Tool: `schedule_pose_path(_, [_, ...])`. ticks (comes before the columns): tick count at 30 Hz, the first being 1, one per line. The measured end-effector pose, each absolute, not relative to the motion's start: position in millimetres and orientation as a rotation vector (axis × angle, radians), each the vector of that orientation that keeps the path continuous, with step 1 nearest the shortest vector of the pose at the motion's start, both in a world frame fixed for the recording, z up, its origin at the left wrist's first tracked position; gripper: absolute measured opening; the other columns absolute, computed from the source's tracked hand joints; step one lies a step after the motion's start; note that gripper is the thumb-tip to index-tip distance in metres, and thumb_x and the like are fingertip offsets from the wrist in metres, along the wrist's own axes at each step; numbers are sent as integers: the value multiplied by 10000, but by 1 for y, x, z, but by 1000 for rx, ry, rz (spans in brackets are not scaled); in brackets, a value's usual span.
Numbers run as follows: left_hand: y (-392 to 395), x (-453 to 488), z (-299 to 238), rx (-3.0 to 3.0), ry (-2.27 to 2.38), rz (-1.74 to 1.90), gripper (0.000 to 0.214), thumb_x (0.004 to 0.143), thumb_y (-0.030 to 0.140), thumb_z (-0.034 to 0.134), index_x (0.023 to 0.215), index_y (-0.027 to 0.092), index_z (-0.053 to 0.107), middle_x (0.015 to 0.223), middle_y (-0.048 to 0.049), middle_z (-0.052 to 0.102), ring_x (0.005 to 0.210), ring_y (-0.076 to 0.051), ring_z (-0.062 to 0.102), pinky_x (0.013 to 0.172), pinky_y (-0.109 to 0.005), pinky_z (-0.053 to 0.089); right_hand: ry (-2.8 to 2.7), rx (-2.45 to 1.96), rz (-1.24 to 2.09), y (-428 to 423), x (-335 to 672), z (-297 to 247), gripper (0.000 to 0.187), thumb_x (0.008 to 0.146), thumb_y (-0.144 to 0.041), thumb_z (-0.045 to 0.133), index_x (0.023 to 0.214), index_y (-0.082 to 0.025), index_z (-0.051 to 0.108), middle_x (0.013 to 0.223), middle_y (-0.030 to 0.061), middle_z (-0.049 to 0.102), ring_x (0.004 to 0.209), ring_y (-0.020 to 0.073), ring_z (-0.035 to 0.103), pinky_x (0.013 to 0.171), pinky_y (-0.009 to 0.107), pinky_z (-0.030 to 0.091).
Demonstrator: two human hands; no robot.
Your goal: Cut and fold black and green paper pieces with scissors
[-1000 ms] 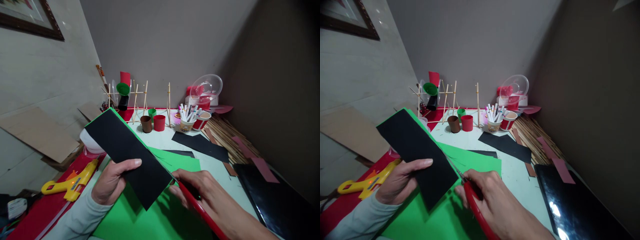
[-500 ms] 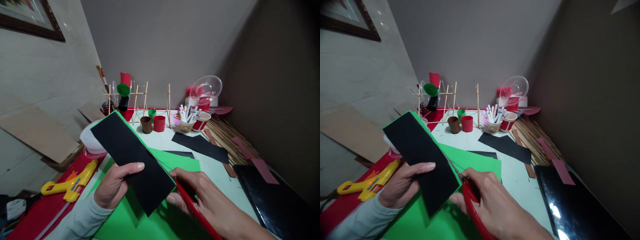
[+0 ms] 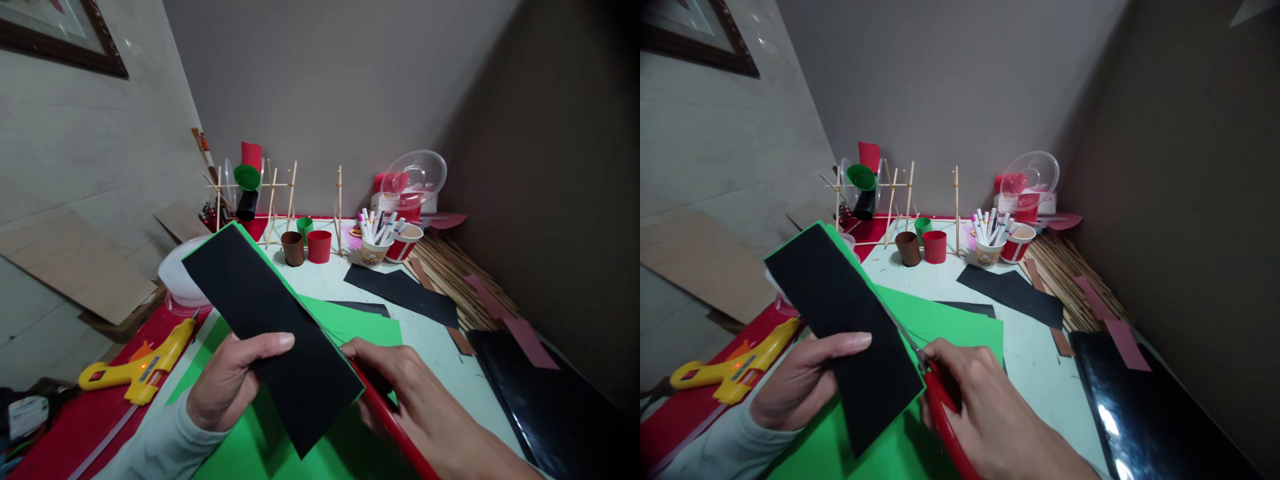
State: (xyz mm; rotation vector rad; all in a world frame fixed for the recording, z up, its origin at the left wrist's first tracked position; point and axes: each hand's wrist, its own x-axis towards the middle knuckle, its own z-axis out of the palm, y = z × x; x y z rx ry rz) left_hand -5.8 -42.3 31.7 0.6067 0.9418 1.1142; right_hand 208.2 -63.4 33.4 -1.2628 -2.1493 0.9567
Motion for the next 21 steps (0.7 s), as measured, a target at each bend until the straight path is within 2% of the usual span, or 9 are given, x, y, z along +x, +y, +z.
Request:
schedule_pose_path(7, [-40, -7, 29, 603, 941, 1085, 208, 594, 175, 854, 792, 132, 809, 862, -85, 805, 896, -286, 747, 939, -400, 560, -2154, -1207, 942, -64, 209, 32, 86, 906, -217, 503, 856, -232, 571, 682, -46, 631, 608, 128, 544, 618, 233, 381])
schedule_pose_path(13, [-40, -8, 27, 614, 943, 1085, 188, 596, 179, 856, 774, 142, 810, 842, -75, 804, 945, -286, 737, 958, -399, 553, -2164, -1184, 910, -66, 208, 30, 94, 919, -235, 497, 859, -226, 570, 641, -50, 588, 546, 117, 482, 550, 225, 358])
schedule_pose_path(16, [-40, -10, 25, 631, 951, 1064, 160, 598, 200, 857, 738, 138, 810, 781, -74, 798, 926, -290, 741, 916, -377, 573, -2149, -1160, 927, -66, 206, 30, 97, 890, -185, 488, 904, -230, 573, 683, -41, 636, 583, 127, 550, 583, 219, 398])
schedule_pose_path(18, [-41, -9, 24, 653, 949, 1072, 134, 586, 196, 865, 695, 145, 806, 747, -67, 794, 864, -283, 748, 850, -351, 594, -2134, -1199, 904, -66, 205, 31, 161, 840, -154, 503, 951, -238, 583, 742, -27, 685, 678, 158, 621, 648, 234, 438])
schedule_pose_path(21, [-43, -5, 25, 667, 951, 1074, 100, 599, 165, 856, 689, 159, 812, 772, -49, 802, 792, -250, 747, 788, -308, 600, -2148, -1276, 839, -67, 206, 31, 212, 797, -161, 523, 973, -248, 605, 833, 6, 720, 793, 215, 650, 720, 285, 467])
